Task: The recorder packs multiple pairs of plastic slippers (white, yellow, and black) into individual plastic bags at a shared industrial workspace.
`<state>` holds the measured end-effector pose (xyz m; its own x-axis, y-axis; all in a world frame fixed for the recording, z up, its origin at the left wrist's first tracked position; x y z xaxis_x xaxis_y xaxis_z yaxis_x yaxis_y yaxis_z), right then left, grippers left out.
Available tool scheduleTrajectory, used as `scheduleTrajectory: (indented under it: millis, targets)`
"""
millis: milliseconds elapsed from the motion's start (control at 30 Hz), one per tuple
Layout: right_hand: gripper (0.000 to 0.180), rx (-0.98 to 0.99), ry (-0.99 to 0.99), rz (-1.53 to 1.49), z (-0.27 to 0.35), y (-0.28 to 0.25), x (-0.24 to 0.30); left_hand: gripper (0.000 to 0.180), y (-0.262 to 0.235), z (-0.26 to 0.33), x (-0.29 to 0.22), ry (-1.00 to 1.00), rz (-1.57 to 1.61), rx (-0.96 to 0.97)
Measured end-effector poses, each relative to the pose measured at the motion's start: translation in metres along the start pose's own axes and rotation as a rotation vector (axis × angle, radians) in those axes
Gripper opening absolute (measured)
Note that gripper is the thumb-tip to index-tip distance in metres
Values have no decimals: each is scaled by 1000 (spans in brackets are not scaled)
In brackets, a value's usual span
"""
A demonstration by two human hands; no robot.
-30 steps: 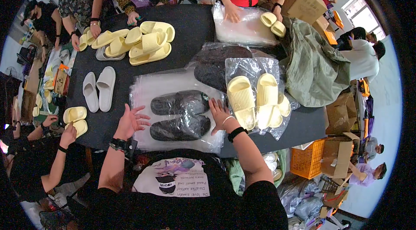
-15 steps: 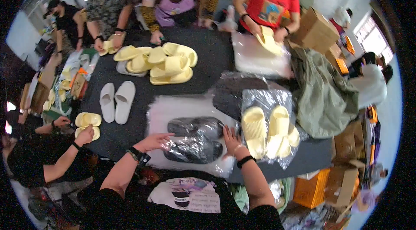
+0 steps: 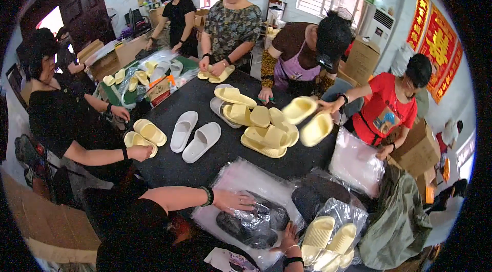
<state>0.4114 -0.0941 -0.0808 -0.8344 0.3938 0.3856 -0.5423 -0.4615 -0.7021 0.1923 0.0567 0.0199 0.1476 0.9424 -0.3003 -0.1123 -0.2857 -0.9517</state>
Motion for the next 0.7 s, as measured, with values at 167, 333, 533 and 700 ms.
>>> scheduleTrajectory:
  millis: [167, 333, 533, 700]
  targets:
    - [168, -19, -16, -8, -17, 3, -2, 84, 23, -43, 4, -23, 147, -94]
    - [169, -1, 43, 59, -24, 5, -5, 76, 45, -80, 7, -7, 1, -286]
    - [169, 19, 72, 85, -22, 10, -5, 35, 61, -110, -7, -86, -28, -115]
    - [167, 30, 60, 79, -11, 14, 1, 16, 41, -87, -15, -96, -108, -223]
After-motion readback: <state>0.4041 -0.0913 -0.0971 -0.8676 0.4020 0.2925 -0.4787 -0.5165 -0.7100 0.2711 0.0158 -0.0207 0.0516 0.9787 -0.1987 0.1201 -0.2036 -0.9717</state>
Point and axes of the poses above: each hand's wrist, its own z-axis away from the middle knuckle, its own y-axis out of the palm, x = y × z, the point moved 10 cm from there along -z, towards the middle knuckle, and after that the axes turned 8 degrees about -z, right-handed, at the moved point
